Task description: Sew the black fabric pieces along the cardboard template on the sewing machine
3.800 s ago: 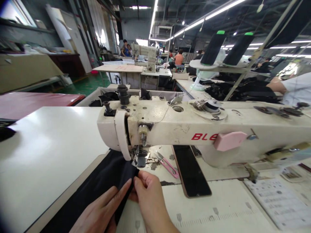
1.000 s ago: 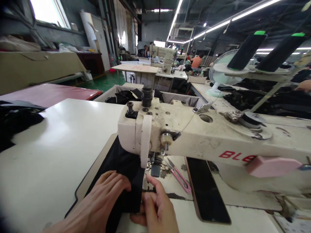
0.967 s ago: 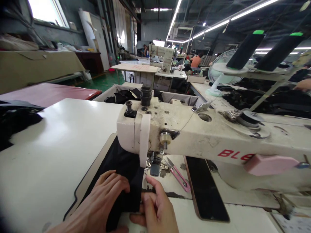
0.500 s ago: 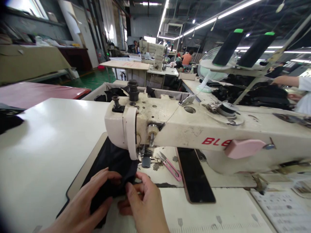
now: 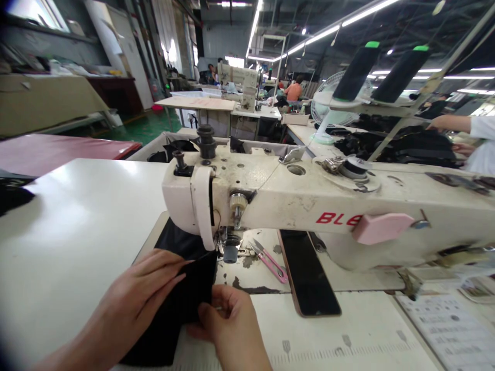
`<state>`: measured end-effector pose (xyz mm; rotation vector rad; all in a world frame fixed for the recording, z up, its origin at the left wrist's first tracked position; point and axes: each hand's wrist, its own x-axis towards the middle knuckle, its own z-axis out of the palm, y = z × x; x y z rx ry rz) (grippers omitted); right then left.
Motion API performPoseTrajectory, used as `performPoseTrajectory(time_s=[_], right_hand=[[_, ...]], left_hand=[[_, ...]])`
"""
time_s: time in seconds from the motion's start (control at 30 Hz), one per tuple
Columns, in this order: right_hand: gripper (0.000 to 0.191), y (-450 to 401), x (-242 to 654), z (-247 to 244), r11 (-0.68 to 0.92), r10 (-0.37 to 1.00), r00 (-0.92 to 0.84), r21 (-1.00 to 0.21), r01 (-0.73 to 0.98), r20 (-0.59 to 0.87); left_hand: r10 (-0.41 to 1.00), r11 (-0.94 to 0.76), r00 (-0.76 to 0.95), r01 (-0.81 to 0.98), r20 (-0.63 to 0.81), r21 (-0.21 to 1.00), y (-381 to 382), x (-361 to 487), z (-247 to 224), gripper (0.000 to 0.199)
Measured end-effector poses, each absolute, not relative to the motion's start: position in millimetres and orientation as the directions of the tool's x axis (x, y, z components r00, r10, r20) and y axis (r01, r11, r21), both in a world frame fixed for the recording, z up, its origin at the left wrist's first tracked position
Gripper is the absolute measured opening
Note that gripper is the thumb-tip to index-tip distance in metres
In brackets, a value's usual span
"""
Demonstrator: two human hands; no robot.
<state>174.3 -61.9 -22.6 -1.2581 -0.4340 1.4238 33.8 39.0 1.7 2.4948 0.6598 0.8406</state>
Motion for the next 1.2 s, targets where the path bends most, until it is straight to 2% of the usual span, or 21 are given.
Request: performPoseTrajectory(time_s=[0.1,0.23,0.6,0.8,0.87,0.93,0.97,1.0,1.03,1.07,1.1,1.13,1.2], right_hand=[[0.043,-69,172,-20,-0.311,0.861,0.168,-0.758,-0.573,-0.48],[0.049,-76,169,-20,-0.346,0.856,0.133,-0.744,-0.572,-0.5],[0.037,-80,171,-38,-0.294,0.904,0.074,-0.739,-0.606,-0.42],[0.018,-79,172,-22,-0.276,0.898,0.018,-0.594,-0.756,-0.439],[0.023,-82,170,-25,-0.276,0.895,0.03,-0.604,-0.747,-0.445],[0.029,-86,172,-30,-0.294,0.891,0.107,-0.741,-0.604,-0.441],[0.029,-88,173,-33,-0.272,0.896,0.207,-0.854,-0.443,-0.392],[0.028,-91,176,-35,-0.216,0.91,0.311,-0.954,-0.209,-0.274],[0.029,-93,180,-37,-0.125,0.925,0.369,-0.99,0.073,-0.089],[0.031,-94,183,-38,-0.018,0.924,0.365,-0.938,0.345,0.116],[0.032,-95,186,-38,0.08,0.907,0.301,-0.824,0.561,0.293],[0.032,-94,189,-36,0.162,0.886,0.208,-0.698,0.698,0.414],[0.025,-89,193,-32,0.284,0.854,0.056,-0.554,0.783,0.517]], left_hand=[[0.395,-0.889,0.811,0.219,0.432,0.402,37,32,1,0.028],[0.326,-0.919,0.836,0.171,0.441,0.355,22,29,-13,0.032],[0.204,-0.965,0.813,0.073,0.545,0.252,20,28,-6,0.034],[0.151,-0.98,0.758,0.028,0.635,0.199,21,29,-11,0.025],[0.141,-0.984,0.746,0.032,0.65,0.177,21,30,-10,0.025],[0.132,-0.983,0.757,0.016,0.64,0.183,22,31,-9,0.028],[0.138,-0.979,0.764,0.009,0.63,0.203,22,31,-8,0.028],[0.149,-0.973,0.77,0.004,0.62,0.229,21,31,-8,0.026],[0.163,-0.967,0.772,0.003,0.614,0.253,21,31,-9,0.023],[0.174,-0.962,0.776,0.002,0.606,0.273,20,31,-10,0.021],[0.182,-0.958,0.777,0.002,0.603,0.287,18,31,-12,0.02],[0.191,-0.954,0.775,0.004,0.602,0.298,17,30,-14,0.02],[0.214,-0.948,0.769,0.016,0.602,0.317,15,30,-18,0.022]])
